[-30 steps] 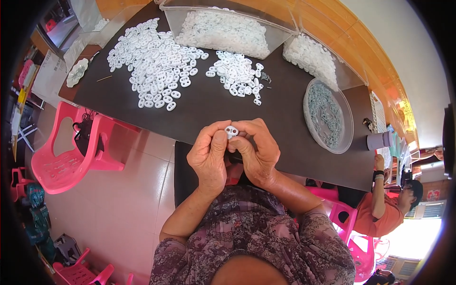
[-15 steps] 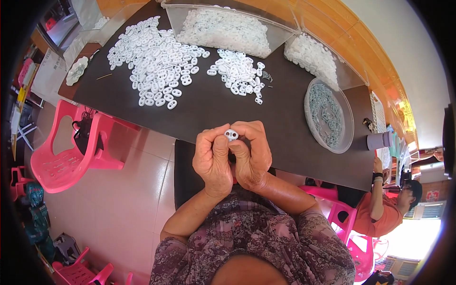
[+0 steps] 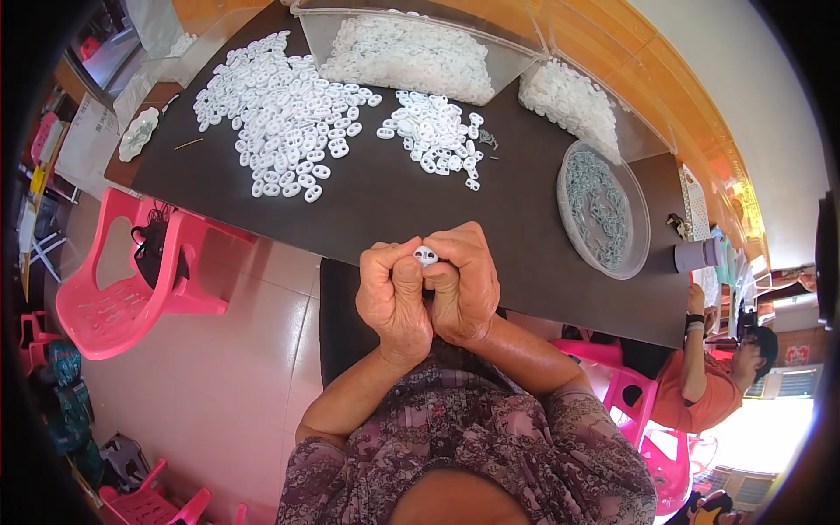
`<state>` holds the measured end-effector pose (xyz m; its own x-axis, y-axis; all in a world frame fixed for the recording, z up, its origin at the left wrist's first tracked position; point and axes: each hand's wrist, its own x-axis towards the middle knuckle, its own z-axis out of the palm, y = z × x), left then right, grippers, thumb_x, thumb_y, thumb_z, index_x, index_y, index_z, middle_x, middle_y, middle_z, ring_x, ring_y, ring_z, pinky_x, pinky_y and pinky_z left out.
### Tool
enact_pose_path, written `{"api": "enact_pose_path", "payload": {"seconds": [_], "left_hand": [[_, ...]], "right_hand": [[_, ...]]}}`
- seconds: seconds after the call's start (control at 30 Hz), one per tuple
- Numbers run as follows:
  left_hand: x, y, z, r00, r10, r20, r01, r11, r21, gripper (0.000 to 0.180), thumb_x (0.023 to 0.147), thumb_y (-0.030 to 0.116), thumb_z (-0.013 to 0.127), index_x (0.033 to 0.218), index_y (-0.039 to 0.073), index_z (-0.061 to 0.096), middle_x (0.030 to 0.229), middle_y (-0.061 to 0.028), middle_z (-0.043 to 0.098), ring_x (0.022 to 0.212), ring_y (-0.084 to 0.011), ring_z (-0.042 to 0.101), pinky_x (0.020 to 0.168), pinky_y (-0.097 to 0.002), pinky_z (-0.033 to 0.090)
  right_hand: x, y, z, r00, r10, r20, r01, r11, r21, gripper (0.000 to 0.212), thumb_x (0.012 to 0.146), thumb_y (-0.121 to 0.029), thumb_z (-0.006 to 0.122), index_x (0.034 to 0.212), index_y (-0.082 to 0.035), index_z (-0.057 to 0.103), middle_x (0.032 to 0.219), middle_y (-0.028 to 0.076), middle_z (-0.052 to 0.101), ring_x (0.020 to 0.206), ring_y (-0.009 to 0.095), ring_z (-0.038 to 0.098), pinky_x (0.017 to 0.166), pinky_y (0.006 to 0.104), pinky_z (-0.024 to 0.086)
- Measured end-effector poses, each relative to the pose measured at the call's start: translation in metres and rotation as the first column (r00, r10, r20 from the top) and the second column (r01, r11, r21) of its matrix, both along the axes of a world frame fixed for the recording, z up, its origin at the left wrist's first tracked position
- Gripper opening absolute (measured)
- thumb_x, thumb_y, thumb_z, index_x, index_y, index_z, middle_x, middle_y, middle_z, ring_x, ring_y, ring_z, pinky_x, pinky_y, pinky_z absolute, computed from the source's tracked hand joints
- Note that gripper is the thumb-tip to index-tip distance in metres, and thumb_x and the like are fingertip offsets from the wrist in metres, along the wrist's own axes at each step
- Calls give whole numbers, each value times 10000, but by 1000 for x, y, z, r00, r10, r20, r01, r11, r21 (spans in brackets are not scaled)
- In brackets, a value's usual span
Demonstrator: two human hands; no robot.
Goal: Manually assembling small white plastic electrical or hardware components by inserting metal pins into pre-molded holes.
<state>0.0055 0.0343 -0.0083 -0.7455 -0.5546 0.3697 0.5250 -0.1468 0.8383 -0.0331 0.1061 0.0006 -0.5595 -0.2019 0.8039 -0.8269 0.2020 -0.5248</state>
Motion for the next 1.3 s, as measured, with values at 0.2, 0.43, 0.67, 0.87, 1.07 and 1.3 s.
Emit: {"api": "enact_pose_path", "payload": {"seconds": [0.2,0.43,0.67,0.87,1.07,1.3], "left_hand": [[-1,0,-1,1000,14,20,-13,999,-38,150,955,131,479,984,-1,543,777,14,446,681,-45,382,616,-187,344],[-20,-28,17,953,-162,256,172,985,-18,221,947,97,469,1117,-21,548,898,-67,601,690,-75,517,616,-196,427],[-87,-81,4,959,283,-2,-190,636,-748,143,771,-21,604,889,54,637,721,-88,561,629,-221,563,563,-324,445],[-100,-57,5,980,185,-75,-149,426,-892,153,703,-11,610,820,85,635,682,-79,504,656,-255,546,553,-375,436],[-116,-48,-2,993,114,-31,-58,241,-969,119,671,-12,585,762,58,617,728,-112,501,697,-282,543,549,-383,447],[-105,-43,7,996,85,-23,-39,184,-982,134,634,-8,596,755,47,604,752,-121,501,721,-280,538,569,-379,458]], "right_hand": [[-2,0,1,1000,13,-1,-13,1000,6,136,842,-20,585,970,13,550,836,118,578,680,219,514,580,303,435],[-31,20,26,996,-70,53,64,991,114,107,802,74,576,895,23,593,833,97,581,662,144,529,597,251,445],[-135,34,112,940,-341,-22,341,940,9,119,815,-60,628,904,17,641,806,62,637,759,109,579,712,239,462],[-222,26,141,865,-357,-354,431,889,157,183,740,-162,667,861,-26,668,801,164,638,792,270,614,727,343,475],[-270,14,118,837,-363,-410,520,760,390,132,706,-76,593,810,-51,670,709,172,623,677,363,598,686,422,457],[-240,23,116,819,-314,-479,505,792,343,106,717,-95,613,791,-60,680,741,140,635,752,336,587,682,426,453]]}}
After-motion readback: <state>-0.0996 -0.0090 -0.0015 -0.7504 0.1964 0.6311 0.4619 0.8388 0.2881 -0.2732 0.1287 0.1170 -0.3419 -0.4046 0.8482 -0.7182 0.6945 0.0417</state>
